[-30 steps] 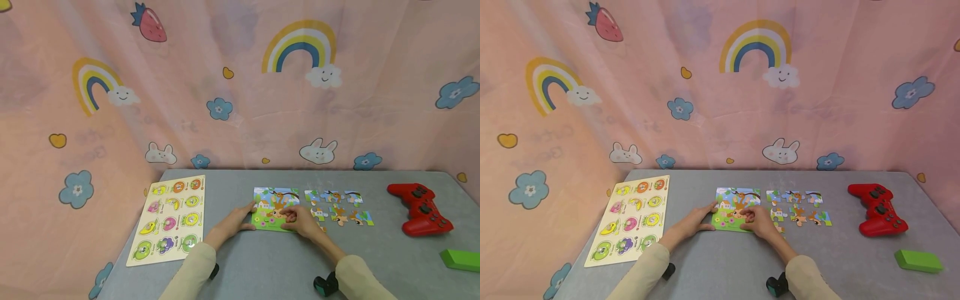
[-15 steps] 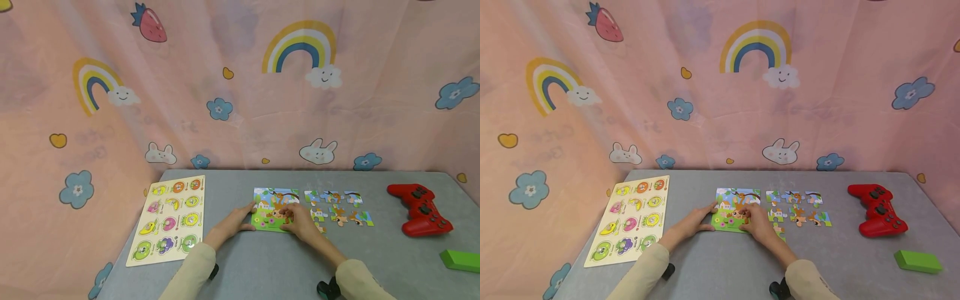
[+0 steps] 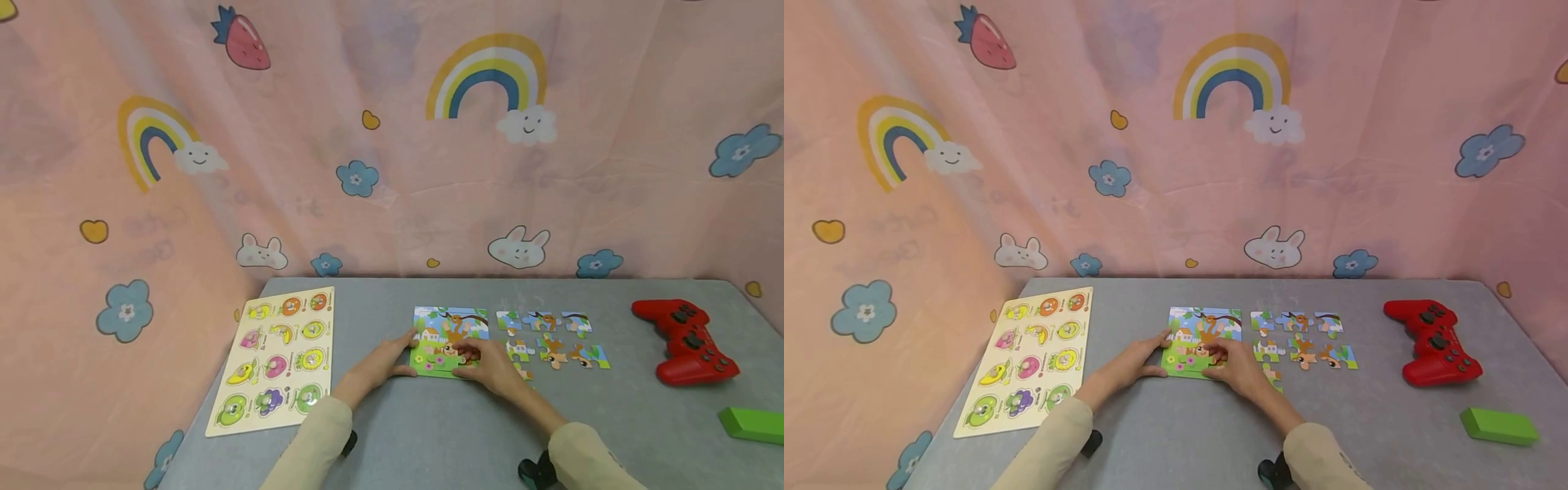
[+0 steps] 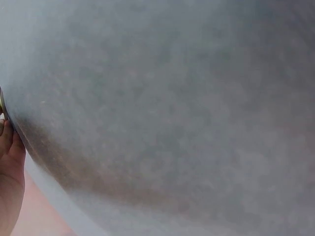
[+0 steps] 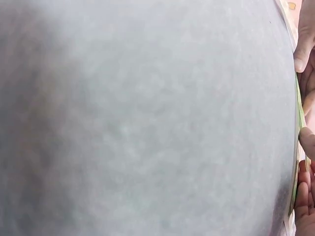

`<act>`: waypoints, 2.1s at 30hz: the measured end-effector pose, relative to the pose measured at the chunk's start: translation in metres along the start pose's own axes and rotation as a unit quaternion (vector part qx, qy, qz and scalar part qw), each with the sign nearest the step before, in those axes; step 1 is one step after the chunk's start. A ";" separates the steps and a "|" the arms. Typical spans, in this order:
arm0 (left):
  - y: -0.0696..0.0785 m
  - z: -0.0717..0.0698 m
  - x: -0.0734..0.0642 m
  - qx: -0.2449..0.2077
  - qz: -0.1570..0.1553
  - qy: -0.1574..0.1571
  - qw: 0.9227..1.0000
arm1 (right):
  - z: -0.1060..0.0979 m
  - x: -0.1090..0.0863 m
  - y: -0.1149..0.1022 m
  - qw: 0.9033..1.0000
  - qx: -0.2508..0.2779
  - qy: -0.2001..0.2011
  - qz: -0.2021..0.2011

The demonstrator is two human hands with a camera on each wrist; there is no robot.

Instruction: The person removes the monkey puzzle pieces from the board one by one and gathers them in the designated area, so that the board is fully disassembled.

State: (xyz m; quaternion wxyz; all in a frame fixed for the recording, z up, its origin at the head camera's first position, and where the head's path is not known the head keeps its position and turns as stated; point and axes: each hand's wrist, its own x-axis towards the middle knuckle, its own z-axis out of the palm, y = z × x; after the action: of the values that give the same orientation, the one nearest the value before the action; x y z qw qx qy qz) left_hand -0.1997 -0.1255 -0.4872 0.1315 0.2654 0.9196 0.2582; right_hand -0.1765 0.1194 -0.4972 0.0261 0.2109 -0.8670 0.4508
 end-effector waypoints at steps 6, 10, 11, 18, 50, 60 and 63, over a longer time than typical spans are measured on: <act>-0.001 0.001 -0.001 0.005 0.000 -0.003 1.000 | -0.007 0.000 0.005 0.999 0.045 -0.009 -0.011; -0.002 0.001 -0.001 0.000 -0.003 -0.004 1.000 | -0.012 0.000 0.007 0.995 0.094 -0.016 0.009; -0.002 0.001 -0.001 -0.002 -0.003 -0.005 1.000 | -0.013 0.000 0.008 0.994 0.107 -0.016 0.016; -0.003 0.001 0.000 -0.002 0.007 0.000 1.000 | -0.020 -0.002 0.010 0.980 0.191 -0.026 0.047; 0.001 0.000 -0.001 0.008 0.001 0.002 1.000 | -0.071 -0.034 0.025 0.913 0.343 -0.067 0.211; 0.001 0.000 -0.002 0.002 0.003 0.006 1.000 | -0.089 -0.046 0.039 0.898 0.380 -0.103 0.197; 0.001 0.000 -0.002 -0.004 0.004 0.007 1.000 | -0.094 -0.051 0.044 0.887 0.400 -0.109 0.204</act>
State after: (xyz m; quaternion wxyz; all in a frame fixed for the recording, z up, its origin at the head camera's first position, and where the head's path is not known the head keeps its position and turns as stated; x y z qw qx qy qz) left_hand -0.1976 -0.1252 -0.4866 0.1246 0.2669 0.9183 0.2644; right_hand -0.1609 0.2336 -0.4875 -0.2472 0.0699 -0.6344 0.7290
